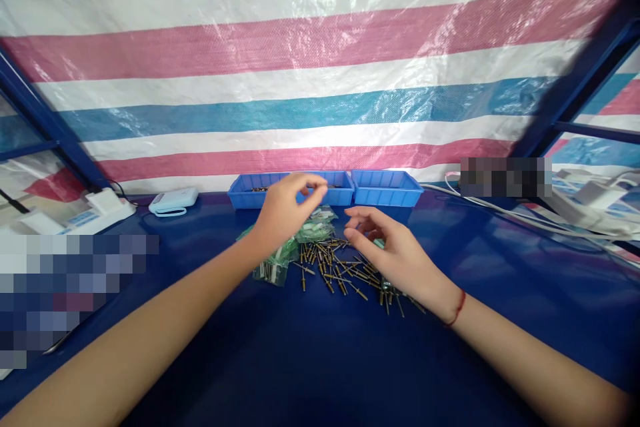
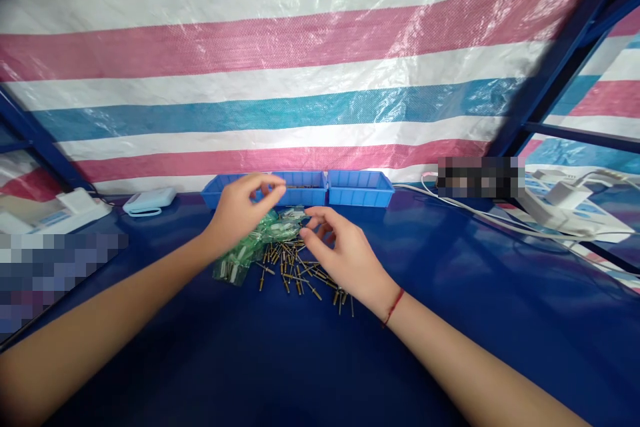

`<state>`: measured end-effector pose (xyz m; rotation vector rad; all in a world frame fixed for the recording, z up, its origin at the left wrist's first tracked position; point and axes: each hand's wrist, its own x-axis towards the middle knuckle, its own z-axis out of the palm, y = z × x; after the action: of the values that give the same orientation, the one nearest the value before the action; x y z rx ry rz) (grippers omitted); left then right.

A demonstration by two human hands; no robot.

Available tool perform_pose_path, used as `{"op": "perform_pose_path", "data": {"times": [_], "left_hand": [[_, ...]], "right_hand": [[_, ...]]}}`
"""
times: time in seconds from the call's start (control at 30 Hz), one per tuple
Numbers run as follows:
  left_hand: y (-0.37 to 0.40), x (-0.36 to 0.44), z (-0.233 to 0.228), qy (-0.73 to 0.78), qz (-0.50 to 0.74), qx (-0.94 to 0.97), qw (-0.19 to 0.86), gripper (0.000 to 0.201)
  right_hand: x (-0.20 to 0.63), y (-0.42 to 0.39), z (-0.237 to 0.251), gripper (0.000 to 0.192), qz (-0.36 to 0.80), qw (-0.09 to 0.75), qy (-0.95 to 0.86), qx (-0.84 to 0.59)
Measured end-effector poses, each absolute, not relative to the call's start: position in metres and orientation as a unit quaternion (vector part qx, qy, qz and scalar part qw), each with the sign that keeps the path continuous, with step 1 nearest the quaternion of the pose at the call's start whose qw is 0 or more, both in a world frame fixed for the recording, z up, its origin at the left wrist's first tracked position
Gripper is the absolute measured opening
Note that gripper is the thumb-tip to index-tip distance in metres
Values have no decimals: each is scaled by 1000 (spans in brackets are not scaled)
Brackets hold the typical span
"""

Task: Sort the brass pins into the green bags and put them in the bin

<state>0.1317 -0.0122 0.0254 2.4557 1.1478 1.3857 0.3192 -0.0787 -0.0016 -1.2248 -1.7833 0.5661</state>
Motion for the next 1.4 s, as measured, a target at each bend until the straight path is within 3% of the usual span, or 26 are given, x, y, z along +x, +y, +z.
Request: {"op": "perform_pose_path", "data": {"times": [0.2, 0.37, 0.6, 0.8, 0.97, 1.17, 1.4], "left_hand": [[62, 150, 21, 425, 419, 802, 23, 24], [27, 151, 13, 403, 389, 828, 27, 28], [-48, 127, -1, 373, 349, 855, 85, 20], [-66, 122, -11, 421, 376, 801, 200, 22], [-76, 124, -5, 418, 399, 769, 275, 15], [-81, 125, -2, 407, 409, 766, 282, 11], [-80, 125, -4, 403, 421, 770, 261, 10]], "right_hand": [[337, -62, -12, 23, 43, 287, -805, -518], [340, -57, -20, 19, 9, 199, -822, -534], [339, -56, -18, 8, 54, 221, -807, -545], [330, -74, 4, 20, 204, 326, -784, -487], [316, -87, 14, 21, 279, 346, -769, -460], [313, -90, 12, 20, 327, 349, -755, -449], [312, -90, 9, 23, 294, 370, -761, -445]]}}
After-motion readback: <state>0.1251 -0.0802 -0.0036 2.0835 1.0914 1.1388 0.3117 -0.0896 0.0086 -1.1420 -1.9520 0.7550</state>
